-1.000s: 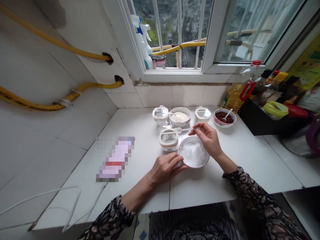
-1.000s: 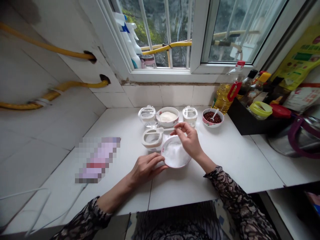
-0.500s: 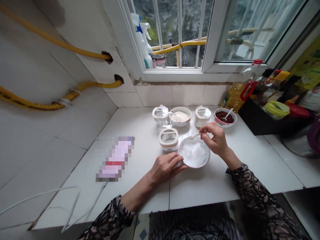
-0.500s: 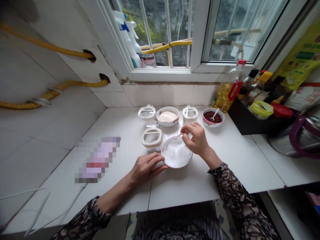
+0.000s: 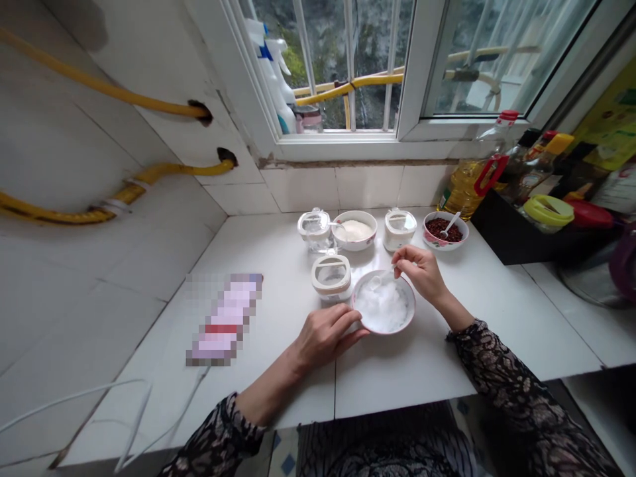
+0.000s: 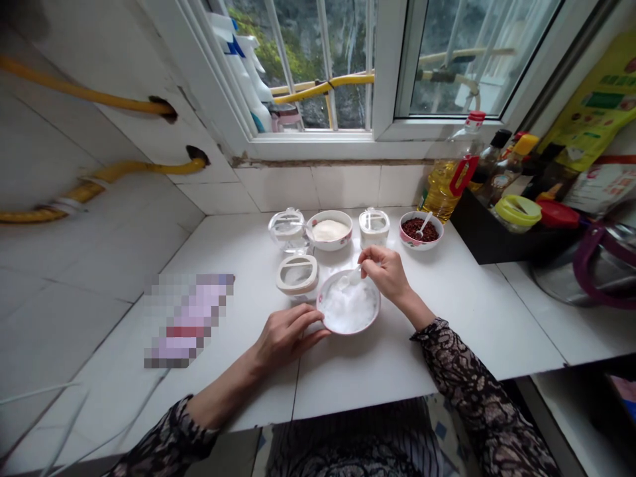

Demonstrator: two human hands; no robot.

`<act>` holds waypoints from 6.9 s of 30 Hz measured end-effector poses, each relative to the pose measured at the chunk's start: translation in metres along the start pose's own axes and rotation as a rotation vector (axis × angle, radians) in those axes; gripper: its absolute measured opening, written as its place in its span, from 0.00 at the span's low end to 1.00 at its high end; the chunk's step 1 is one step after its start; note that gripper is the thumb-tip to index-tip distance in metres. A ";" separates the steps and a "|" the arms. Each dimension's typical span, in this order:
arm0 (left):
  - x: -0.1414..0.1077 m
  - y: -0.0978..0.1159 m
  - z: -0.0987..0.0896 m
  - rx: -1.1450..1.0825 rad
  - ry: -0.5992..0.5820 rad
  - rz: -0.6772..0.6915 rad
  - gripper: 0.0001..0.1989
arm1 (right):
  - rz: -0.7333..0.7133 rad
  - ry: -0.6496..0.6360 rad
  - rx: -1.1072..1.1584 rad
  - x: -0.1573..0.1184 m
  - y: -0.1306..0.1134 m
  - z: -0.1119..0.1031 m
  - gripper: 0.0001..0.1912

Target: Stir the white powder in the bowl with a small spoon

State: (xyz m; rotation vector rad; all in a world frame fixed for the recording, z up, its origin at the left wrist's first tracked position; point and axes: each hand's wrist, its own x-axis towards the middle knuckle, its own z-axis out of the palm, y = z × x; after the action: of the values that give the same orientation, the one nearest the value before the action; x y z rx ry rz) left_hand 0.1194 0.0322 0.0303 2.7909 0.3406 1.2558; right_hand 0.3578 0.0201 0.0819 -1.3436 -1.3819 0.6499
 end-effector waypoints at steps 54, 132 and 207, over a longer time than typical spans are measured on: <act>0.001 0.003 -0.002 -0.060 -0.025 -0.043 0.07 | -0.643 -0.160 -0.391 -0.011 -0.027 0.035 0.14; -0.001 0.000 -0.001 -0.079 -0.027 -0.042 0.07 | -0.167 0.078 -0.330 0.000 -0.002 -0.004 0.08; -0.001 0.000 -0.002 -0.075 -0.026 -0.044 0.07 | -0.490 0.018 -0.438 -0.003 -0.011 -0.001 0.08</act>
State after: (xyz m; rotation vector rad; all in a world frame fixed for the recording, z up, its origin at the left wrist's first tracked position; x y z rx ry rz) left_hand 0.1174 0.0315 0.0305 2.7195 0.3440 1.1963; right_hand 0.3546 0.0147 0.0909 -1.2576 -1.8217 0.0037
